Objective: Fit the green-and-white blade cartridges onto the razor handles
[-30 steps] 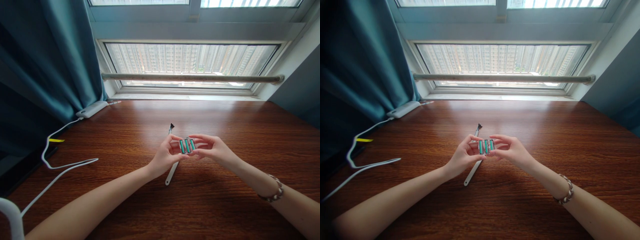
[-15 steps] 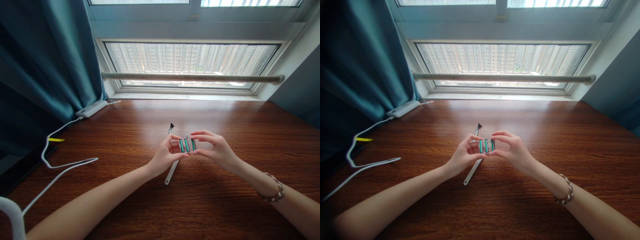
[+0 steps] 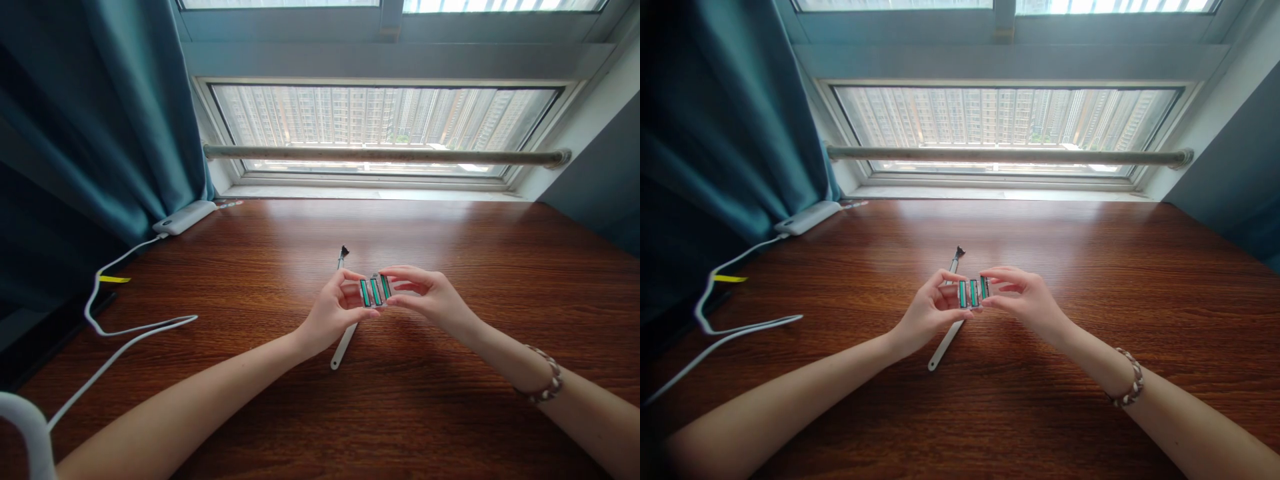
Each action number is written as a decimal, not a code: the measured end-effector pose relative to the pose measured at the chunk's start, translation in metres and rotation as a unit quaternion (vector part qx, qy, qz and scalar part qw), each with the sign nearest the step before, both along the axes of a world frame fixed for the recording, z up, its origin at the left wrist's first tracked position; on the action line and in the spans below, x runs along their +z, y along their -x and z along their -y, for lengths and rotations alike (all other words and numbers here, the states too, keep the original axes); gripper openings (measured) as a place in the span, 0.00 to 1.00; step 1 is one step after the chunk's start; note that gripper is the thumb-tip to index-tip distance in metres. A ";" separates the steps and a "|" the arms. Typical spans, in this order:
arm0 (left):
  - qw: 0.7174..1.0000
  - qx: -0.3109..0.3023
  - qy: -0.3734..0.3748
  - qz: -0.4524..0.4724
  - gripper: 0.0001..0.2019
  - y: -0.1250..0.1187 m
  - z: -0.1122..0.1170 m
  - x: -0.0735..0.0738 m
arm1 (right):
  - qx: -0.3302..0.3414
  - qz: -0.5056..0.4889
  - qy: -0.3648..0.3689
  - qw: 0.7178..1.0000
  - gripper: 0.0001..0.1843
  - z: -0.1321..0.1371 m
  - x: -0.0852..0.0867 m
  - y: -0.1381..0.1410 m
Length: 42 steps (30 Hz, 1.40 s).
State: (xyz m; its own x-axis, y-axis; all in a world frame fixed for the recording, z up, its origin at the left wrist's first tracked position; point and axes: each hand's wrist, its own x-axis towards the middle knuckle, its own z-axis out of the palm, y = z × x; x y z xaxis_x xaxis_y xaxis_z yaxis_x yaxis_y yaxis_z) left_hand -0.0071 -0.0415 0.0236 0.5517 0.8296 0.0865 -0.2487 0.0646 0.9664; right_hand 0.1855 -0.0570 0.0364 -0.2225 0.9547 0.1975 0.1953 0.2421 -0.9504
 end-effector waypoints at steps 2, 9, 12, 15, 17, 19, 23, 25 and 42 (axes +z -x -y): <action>1.000 0.002 0.003 0.001 0.23 0.000 0.000 0.000 | 0.007 -0.018 0.029 0.999 0.23 -0.001 -0.001 0.000; 1.000 0.005 -0.004 -0.003 0.22 0.001 0.000 0.003 | 0.017 0.028 -0.026 0.999 0.22 0.000 -0.002 -0.001; 1.000 0.008 -0.005 -0.004 0.22 0.001 -0.001 0.002 | -0.002 0.158 -0.160 0.974 0.19 0.001 0.000 -0.003; 1.000 0.004 -0.006 -0.005 0.22 0.002 -0.001 0.000 | 0.005 0.300 -0.296 0.907 0.19 0.002 0.003 -0.006; 1.000 -0.001 -0.005 -0.006 0.21 0.002 -0.002 -0.001 | 0.015 0.348 -0.332 0.877 0.20 0.003 0.003 -0.007; 1.000 -0.004 -0.004 -0.008 0.20 0.002 -0.002 -0.002 | 0.012 0.359 -0.341 0.869 0.20 0.003 0.002 -0.006; 1.000 -0.013 0.002 -0.009 0.20 0.002 -0.004 -0.002 | -0.027 0.303 -0.312 0.900 0.19 0.004 0.000 -0.004; 1.000 -0.017 0.005 -0.011 0.20 0.002 -0.006 -0.002 | -0.034 0.275 -0.287 0.917 0.22 0.005 0.000 -0.003; 0.984 0.083 -0.082 -0.132 0.15 0.006 -0.013 -0.002 | -0.039 0.289 -0.242 0.925 0.23 0.005 -0.008 0.000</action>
State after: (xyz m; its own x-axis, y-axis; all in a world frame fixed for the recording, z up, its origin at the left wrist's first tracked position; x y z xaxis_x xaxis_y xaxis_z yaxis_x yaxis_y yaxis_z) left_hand -0.0128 -0.0289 0.0214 0.4307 0.8971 0.0988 0.0177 -0.1178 0.9929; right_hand 0.1858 -0.0620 0.0286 -0.3589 0.8026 0.4765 0.6716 0.5766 -0.4653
